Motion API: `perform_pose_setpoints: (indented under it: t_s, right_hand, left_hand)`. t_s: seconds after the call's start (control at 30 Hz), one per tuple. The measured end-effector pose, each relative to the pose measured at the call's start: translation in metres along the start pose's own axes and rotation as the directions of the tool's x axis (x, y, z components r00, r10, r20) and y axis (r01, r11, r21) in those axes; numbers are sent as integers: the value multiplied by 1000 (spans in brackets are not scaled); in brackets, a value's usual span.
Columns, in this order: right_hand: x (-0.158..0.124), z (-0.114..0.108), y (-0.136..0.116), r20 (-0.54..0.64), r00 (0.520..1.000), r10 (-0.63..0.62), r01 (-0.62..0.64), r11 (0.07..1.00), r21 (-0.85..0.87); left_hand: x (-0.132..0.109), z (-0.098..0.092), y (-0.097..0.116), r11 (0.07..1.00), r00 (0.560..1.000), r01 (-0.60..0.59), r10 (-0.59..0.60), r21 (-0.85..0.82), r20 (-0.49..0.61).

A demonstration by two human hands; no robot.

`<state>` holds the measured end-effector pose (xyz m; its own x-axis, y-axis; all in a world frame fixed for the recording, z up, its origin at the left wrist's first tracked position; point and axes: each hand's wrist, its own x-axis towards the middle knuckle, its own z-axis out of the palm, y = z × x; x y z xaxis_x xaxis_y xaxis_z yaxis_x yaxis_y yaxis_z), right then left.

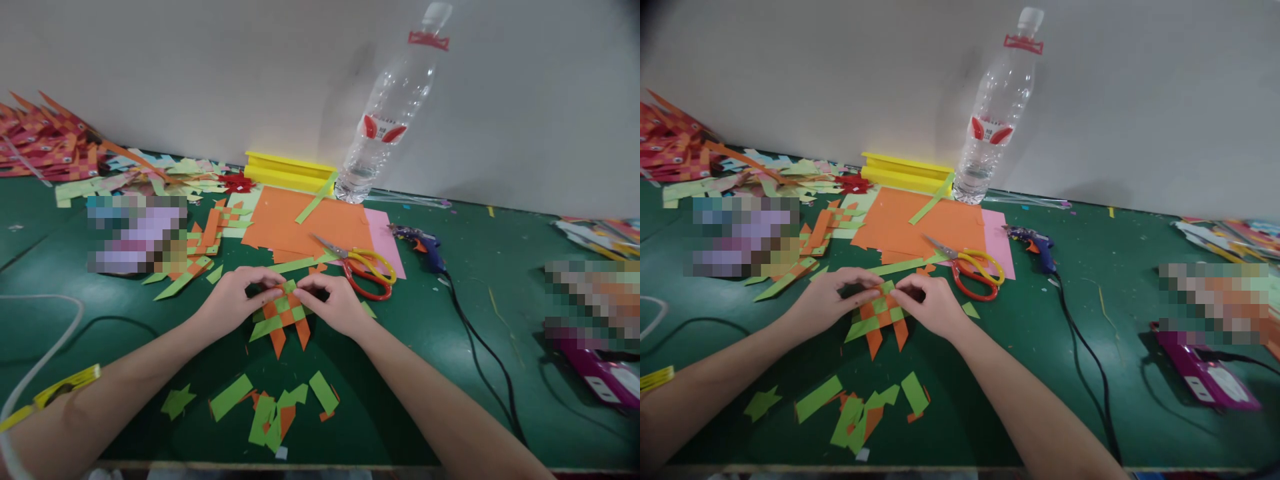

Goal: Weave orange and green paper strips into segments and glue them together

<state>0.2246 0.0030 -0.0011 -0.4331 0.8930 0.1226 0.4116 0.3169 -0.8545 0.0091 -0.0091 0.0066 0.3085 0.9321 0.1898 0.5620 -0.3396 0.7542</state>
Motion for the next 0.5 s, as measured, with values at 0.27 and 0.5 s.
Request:
perform_pose_setpoints:
  t_s: [0.27,0.5]
  right_hand:
    - [0,2,0,-4,1000,16,-16,1000,5]
    - [-2,4,-4,-3,999,43,-43,999,18]
  left_hand:
    - [0,2,-2,999,999,-37,37,8,-24]
    - [-1,0,2,998,998,-56,56,17,-28]
